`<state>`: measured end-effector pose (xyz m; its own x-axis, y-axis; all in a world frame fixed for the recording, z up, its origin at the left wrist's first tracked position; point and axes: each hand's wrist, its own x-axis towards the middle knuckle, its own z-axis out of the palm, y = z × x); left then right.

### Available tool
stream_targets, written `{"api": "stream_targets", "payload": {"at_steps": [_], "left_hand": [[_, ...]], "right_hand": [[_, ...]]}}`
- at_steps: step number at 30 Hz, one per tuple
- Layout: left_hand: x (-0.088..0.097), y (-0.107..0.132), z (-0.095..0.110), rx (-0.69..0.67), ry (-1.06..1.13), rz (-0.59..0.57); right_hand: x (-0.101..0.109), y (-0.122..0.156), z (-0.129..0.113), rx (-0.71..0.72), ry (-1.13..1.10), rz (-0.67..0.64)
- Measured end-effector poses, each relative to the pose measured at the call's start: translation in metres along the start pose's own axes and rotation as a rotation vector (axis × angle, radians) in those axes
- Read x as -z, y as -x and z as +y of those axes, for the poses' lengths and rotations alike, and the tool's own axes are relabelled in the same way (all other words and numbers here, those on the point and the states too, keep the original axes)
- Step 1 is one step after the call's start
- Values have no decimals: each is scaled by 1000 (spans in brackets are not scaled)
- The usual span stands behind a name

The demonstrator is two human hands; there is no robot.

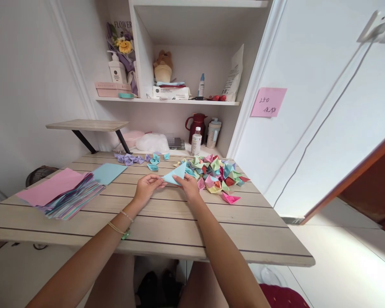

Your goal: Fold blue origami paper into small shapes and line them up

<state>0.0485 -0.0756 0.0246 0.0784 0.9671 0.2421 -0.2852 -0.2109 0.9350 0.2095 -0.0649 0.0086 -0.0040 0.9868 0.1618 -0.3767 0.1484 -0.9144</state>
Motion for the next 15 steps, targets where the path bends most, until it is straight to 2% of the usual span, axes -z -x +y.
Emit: {"api": "stream_targets", "payload": {"at_steps": [15], "left_hand": [[2, -2, -5, 73, 25, 16]], "right_hand": [[1, 0, 2, 3, 26, 30]]}}
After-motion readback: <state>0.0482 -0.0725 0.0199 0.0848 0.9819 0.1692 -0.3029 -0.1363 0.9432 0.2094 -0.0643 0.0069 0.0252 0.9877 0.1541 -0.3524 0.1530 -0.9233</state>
